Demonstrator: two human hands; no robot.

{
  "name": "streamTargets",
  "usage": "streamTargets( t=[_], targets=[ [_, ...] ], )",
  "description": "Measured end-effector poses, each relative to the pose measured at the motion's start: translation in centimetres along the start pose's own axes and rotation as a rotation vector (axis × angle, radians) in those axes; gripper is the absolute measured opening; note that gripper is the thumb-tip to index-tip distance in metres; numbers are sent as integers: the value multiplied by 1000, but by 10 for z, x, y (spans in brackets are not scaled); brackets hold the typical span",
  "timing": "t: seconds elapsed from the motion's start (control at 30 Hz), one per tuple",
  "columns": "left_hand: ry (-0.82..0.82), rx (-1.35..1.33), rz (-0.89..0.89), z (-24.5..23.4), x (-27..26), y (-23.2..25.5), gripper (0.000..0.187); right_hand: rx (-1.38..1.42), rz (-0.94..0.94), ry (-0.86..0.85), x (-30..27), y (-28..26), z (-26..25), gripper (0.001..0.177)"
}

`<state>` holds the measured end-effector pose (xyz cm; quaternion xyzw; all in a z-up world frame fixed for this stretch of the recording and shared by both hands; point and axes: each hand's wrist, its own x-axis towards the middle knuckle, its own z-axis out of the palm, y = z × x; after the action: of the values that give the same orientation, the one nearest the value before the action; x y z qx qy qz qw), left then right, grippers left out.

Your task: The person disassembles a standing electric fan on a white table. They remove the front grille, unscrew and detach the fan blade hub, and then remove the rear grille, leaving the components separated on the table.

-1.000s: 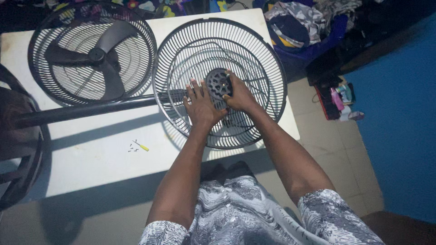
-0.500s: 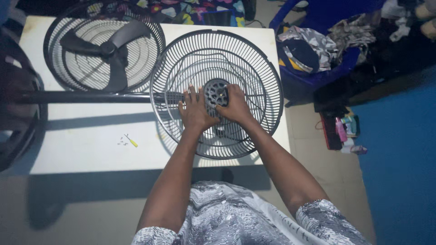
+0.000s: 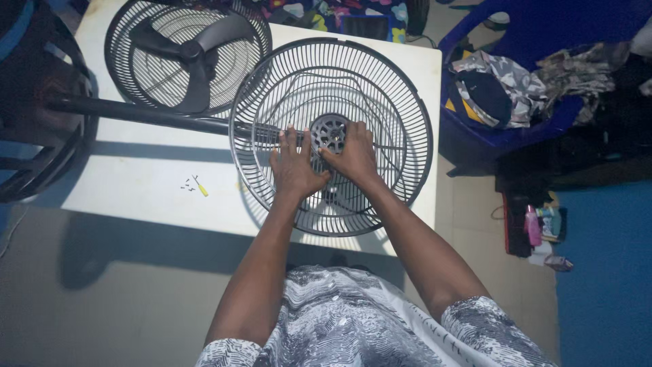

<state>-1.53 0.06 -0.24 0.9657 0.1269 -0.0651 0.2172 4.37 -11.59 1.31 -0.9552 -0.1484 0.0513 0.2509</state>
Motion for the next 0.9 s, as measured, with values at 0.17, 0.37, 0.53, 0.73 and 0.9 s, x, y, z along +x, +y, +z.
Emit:
streamTargets(
  t=[0.17, 0.37, 0.53, 0.73, 0.9],
  targets=[
    [-23, 8, -31, -2, -2, 3, 104, -18, -28, -4, 1, 4, -1, 76],
    [-21, 0, -32, -3, -1, 4, 105, -37, -39, -10, 5, 7, -2, 76],
    [-15, -15, -26, -1, 1, 2, 105, -40, -41, -8, 5, 5, -2, 74],
    [4, -34, 1, 1, 1, -1, 105, -34, -72, 6, 4, 2, -5, 68],
    [5, -9, 9, 0, -1, -1, 105, -6, -72, -45, 7, 3, -8, 67]
  ],
)
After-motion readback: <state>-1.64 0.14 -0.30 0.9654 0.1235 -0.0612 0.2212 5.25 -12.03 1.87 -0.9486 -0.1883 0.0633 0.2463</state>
